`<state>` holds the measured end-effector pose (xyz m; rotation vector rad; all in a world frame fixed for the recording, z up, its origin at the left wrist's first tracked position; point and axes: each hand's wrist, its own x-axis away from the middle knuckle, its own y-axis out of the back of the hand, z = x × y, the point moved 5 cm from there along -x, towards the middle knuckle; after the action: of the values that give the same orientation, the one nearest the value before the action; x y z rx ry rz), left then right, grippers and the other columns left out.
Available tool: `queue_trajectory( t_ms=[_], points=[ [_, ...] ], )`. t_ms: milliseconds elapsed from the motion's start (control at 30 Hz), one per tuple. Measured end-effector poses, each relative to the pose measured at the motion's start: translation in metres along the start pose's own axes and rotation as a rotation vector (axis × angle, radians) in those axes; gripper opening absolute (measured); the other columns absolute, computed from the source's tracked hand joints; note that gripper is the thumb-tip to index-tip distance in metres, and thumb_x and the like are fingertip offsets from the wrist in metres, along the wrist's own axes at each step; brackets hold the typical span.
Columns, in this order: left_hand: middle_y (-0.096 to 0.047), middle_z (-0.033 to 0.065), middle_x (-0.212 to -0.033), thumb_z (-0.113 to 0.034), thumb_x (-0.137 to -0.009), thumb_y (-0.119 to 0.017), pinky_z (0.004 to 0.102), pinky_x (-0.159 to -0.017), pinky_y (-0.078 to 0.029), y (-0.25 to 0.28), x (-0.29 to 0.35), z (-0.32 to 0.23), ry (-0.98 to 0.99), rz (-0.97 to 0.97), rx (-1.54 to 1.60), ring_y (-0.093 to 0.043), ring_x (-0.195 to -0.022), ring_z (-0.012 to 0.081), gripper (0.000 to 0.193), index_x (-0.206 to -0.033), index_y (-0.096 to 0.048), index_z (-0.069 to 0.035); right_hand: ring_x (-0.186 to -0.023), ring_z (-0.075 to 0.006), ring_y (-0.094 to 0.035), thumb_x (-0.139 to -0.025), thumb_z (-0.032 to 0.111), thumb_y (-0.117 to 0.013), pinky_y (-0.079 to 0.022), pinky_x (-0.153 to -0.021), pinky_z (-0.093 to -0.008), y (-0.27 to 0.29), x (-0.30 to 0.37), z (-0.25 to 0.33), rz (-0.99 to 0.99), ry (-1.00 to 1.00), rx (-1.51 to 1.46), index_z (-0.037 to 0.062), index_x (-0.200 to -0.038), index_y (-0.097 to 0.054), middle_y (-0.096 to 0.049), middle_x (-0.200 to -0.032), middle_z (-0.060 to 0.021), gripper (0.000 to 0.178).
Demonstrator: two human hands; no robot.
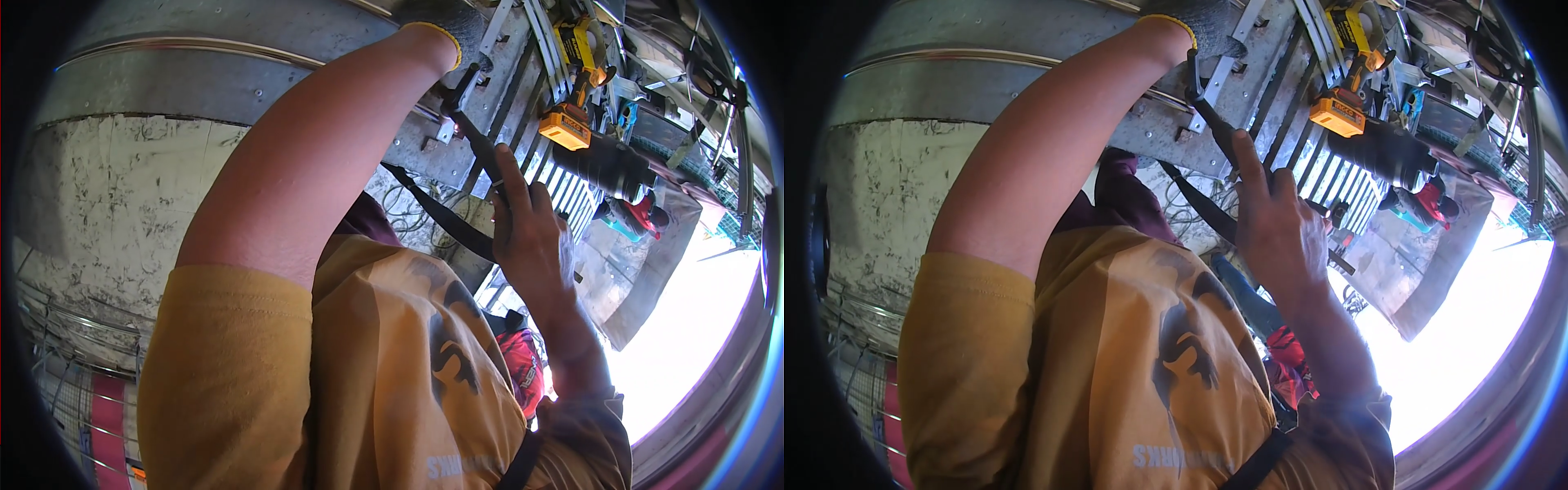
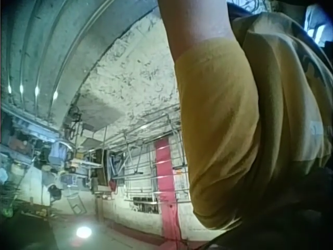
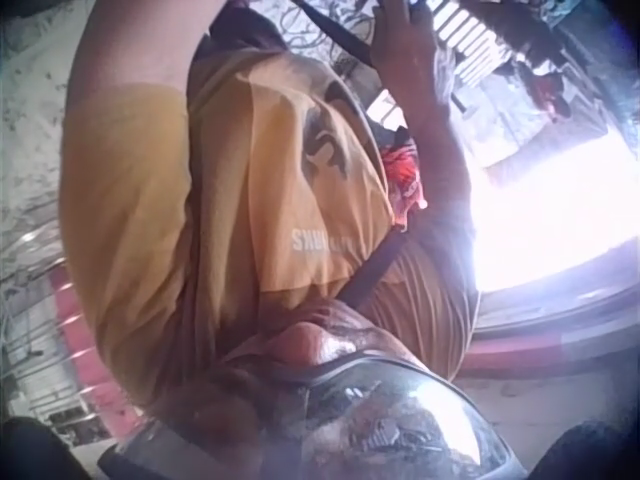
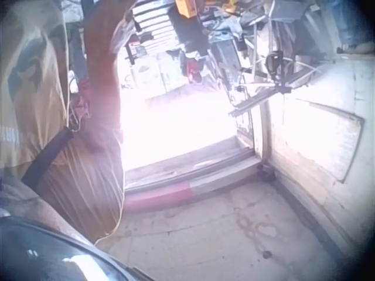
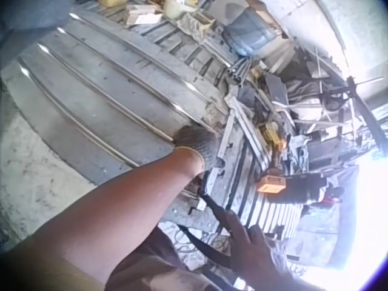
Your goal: The person welds metal bars to a metal frame on the floor using a welding torch, wearing a welding mask for protection.
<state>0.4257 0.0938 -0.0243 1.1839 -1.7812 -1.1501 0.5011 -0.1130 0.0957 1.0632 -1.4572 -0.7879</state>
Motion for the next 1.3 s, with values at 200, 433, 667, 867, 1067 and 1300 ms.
queue_trajectory(
  t_ms=[200,433,667,867,1067,1300],
  points=[
    [-0.082,0.0168,-0.115,-0.050,-0.090,-0.078,0.0514,-0.090,-0.061,-0.032,-0.028,0.007,-0.098,0.137,0.168,-0.079,-0.109,0.0357,0.045,-0.113,-0.084,-0.011,-0.066,-0.0273,-0.066,-0.103,0.009,-0.070,-0.058,-0.061,-0.0437,-0.010,0.002,-0.003,-0.069,0.064,-0.040,0.0242,-0.162,-0.051,-0.060,-0.091,-0.0122,0.064],
    [-0.082,0.0155,-0.110,-0.040,-0.093,-0.074,0.0505,-0.088,-0.061,-0.022,-0.016,-0.001,-0.119,0.036,0.091,-0.080,-0.104,0.0336,0.034,-0.110,-0.085,-0.013,-0.069,-0.0271,-0.068,-0.101,0.007,-0.071,-0.057,-0.060,-0.0432,-0.010,0.002,-0.004,-0.057,0.055,-0.032,0.0252,-0.162,-0.051,-0.060,-0.093,-0.0132,0.066],
    [-0.083,0.0155,-0.110,-0.040,-0.093,-0.073,0.0514,-0.086,-0.062,-0.024,-0.015,-0.005,-0.063,-0.049,-0.025,-0.080,-0.104,0.0334,0.035,-0.110,-0.085,-0.012,-0.068,-0.0278,-0.068,-0.100,0.004,-0.072,-0.058,-0.059,-0.0442,-0.011,0.003,-0.004,-0.061,0.053,-0.039,0.0256,-0.162,-0.051,-0.061,-0.092,-0.0128,0.069],
    [-0.082,0.0158,-0.110,-0.047,-0.090,-0.079,0.0507,-0.088,-0.062,-0.024,-0.030,0.008,-0.067,0.116,0.109,-0.080,-0.103,0.0337,0.042,-0.111,-0.085,-0.011,-0.070,-0.0293,-0.070,-0.100,0.004,-0.072,-0.059,-0.061,-0.0447,-0.013,0.006,-0.005,-0.048,0.032,-0.072,0.0246,-0.164,-0.048,-0.063,-0.094,-0.0136,0.072],
    [-0.080,0.0196,-0.118,-0.067,-0.081,-0.084,0.0492,-0.096,-0.061,-0.007,-0.001,0.003,-0.047,0.001,0.040,-0.078,-0.109,0.0347,0.067,-0.114,-0.083,-0.009,-0.097,-0.0366,-0.078,-0.101,0.003,-0.070,-0.065,-0.079,-0.0484,-0.003,0.007,-0.010,-0.026,-0.100,-0.147,0.0142,-0.170,-0.035,-0.071,-0.122,-0.0233,0.077],
    [-0.080,0.0159,-0.113,-0.073,-0.084,-0.076,0.0514,-0.102,-0.057,-0.026,-0.008,0.023,-0.082,0.044,0.116,-0.076,-0.109,0.0338,0.073,-0.122,-0.082,-0.010,-0.095,-0.0404,-0.078,-0.103,0.005,-0.067,-0.063,-0.076,-0.0483,0.025,0.013,-0.037,-0.397,-0.092,-0.406,0.0122,-0.169,-0.035,-0.071,-0.118,-0.0279,0.074]
  ],
)
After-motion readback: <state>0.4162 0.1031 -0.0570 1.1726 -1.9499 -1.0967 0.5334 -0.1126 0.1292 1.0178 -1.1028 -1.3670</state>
